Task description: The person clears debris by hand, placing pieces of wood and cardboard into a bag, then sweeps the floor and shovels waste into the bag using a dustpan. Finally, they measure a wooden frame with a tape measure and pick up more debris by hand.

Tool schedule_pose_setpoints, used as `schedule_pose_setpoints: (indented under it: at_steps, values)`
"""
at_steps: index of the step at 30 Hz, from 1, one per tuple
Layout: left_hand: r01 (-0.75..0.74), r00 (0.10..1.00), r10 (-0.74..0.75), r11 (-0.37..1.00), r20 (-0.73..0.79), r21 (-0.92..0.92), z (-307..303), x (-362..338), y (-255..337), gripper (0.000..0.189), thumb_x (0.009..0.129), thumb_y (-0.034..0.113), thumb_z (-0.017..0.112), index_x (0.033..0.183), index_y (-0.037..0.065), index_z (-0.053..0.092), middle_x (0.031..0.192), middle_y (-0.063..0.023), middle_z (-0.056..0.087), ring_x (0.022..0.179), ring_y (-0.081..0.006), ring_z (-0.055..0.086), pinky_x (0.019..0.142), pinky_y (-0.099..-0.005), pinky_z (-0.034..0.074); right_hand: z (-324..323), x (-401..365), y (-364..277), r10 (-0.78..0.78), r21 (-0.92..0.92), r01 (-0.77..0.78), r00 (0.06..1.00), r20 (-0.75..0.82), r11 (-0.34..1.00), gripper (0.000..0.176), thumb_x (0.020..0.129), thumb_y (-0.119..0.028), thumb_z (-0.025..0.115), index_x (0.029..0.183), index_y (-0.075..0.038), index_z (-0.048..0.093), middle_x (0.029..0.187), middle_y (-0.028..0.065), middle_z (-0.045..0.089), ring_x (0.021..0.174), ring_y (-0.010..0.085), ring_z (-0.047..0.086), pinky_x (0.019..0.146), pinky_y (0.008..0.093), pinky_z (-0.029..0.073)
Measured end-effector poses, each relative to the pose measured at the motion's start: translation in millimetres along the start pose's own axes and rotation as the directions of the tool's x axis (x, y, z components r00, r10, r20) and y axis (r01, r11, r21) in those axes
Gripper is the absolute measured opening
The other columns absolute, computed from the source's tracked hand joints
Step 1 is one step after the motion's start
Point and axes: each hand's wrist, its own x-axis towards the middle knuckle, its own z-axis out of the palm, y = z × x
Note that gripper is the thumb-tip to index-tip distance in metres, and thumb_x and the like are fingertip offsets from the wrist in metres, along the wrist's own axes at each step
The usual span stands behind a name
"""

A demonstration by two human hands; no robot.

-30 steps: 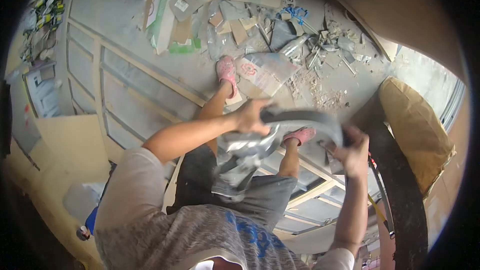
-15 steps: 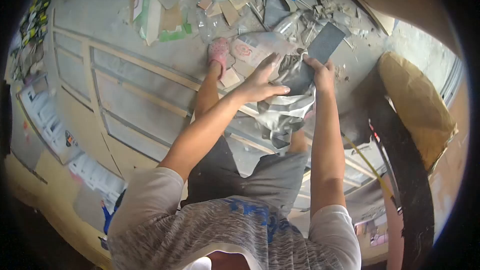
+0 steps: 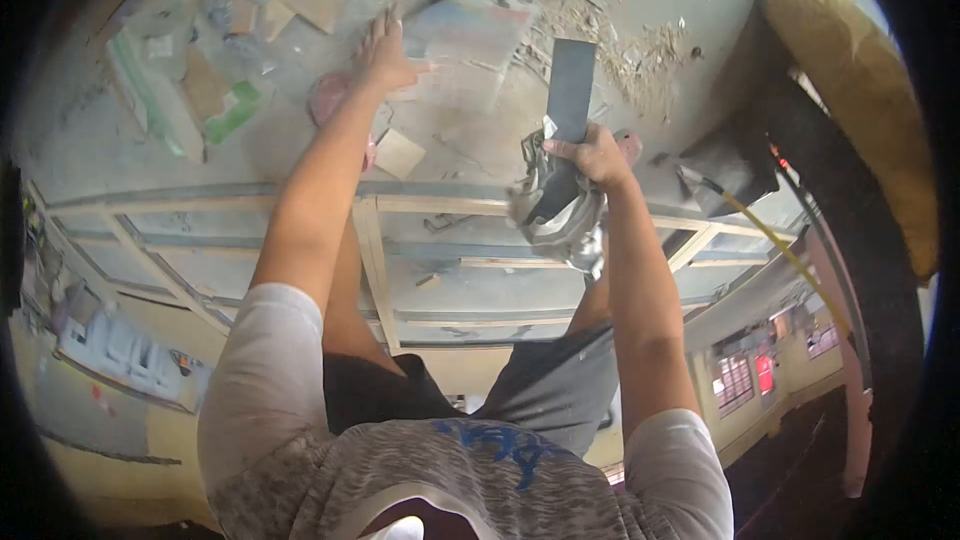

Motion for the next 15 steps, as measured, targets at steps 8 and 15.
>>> schedule_pose_setpoints:
  at_steps: [8, 15]
  values:
    - [0.352, 0.810, -0.008, 0.806, 0.586, -0.475, -34.1, -53.4, 163.0, 0.032, 0.078, 0.027, 0.062, 0.090, -0.002, 0.059, 0.076, -0.0161, 0.062, 0.067, -0.0196, 0.060, 0.061, -0.0325, 0.047, 5.5, -5.2, 49.2, -0.118, 0.687, 0.141, 0.990, -0.081, 0.713, 0.050, 0.065, -0.006, 0.073, 0.109, 0.003, 0.051, 0.098, 0.0088, 0.059, 0.083, 0.0201, 0.057, 0.076, 0.0322, 0.046]
    - [0.600, 0.580, 0.001, 0.676, 0.814, -0.428, 11.8, -74.0, 167.6, 0.042, 0.071, 0.026, 0.070, 0.098, -0.004, 0.057, 0.083, -0.0118, 0.062, 0.076, -0.0186, 0.059, 0.067, -0.0292, 0.048, -34.8, -27.9, 49.7, -0.242, 0.402, 0.293, 0.955, -0.173, 0.868, 0.069, 0.058, -0.006, 0.076, 0.118, 0.001, 0.043, 0.100, 0.0090, 0.057, 0.092, 0.0226, 0.054, 0.083, 0.0326, 0.042]
